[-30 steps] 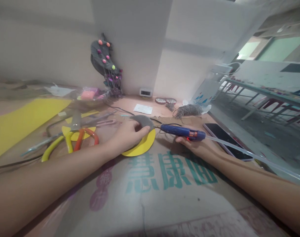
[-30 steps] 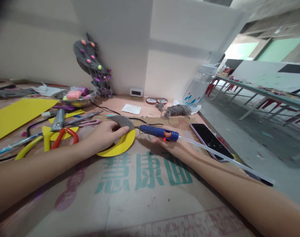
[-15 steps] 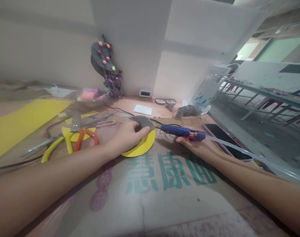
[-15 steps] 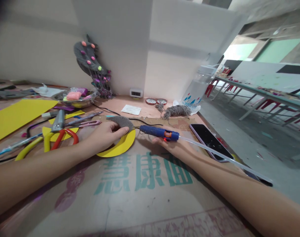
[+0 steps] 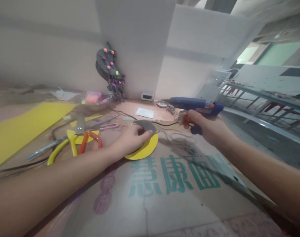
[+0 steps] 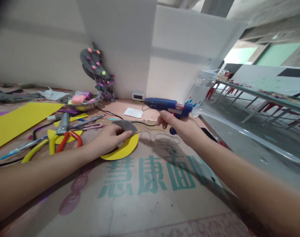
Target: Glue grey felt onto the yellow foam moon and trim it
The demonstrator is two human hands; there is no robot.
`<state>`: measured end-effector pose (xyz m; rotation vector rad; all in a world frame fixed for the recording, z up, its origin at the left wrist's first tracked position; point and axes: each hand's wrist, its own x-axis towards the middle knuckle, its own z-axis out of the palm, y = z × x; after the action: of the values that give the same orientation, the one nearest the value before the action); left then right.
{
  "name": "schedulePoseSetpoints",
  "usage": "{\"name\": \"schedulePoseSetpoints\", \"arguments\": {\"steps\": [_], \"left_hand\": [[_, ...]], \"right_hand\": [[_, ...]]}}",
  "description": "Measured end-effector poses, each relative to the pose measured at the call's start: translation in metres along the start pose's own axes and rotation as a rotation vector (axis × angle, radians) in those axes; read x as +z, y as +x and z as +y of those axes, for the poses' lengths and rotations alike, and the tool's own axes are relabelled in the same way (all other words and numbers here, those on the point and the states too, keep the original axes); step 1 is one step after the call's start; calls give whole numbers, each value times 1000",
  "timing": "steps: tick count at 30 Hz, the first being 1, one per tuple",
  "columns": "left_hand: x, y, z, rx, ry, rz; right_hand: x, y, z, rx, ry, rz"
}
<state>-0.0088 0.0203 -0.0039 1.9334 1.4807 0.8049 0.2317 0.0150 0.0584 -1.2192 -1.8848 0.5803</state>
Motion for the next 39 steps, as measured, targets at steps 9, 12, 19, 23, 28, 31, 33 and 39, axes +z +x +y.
{"name": "schedulePoseSetpoints", "arguments": {"steps": [9, 12, 19, 23, 28, 31, 33, 39], "left_hand": [[1, 0, 0, 31, 33, -13], [1, 1, 0, 20, 29, -7], [1, 1, -1, 49, 2, 2], [1, 1, 0, 66, -60, -23], [0, 0, 2, 57, -56, -13], [-2, -1, 3, 75, -74, -52], [-2, -1, 3, 101, -94, -80], [-2, -2, 4, 55, -46, -103]], "right_hand": [[41, 95, 37, 199, -251, -10], [62, 111, 60, 214, -202, -48], [66, 111, 70, 154, -195, -37], [50, 85, 59, 60, -212, 6], [39, 28, 38, -60, -131, 17], [44, 0, 24, 85, 207, -187], [51, -11, 19, 156, 360, -278], [64, -19, 23, 231, 376, -294]]}}
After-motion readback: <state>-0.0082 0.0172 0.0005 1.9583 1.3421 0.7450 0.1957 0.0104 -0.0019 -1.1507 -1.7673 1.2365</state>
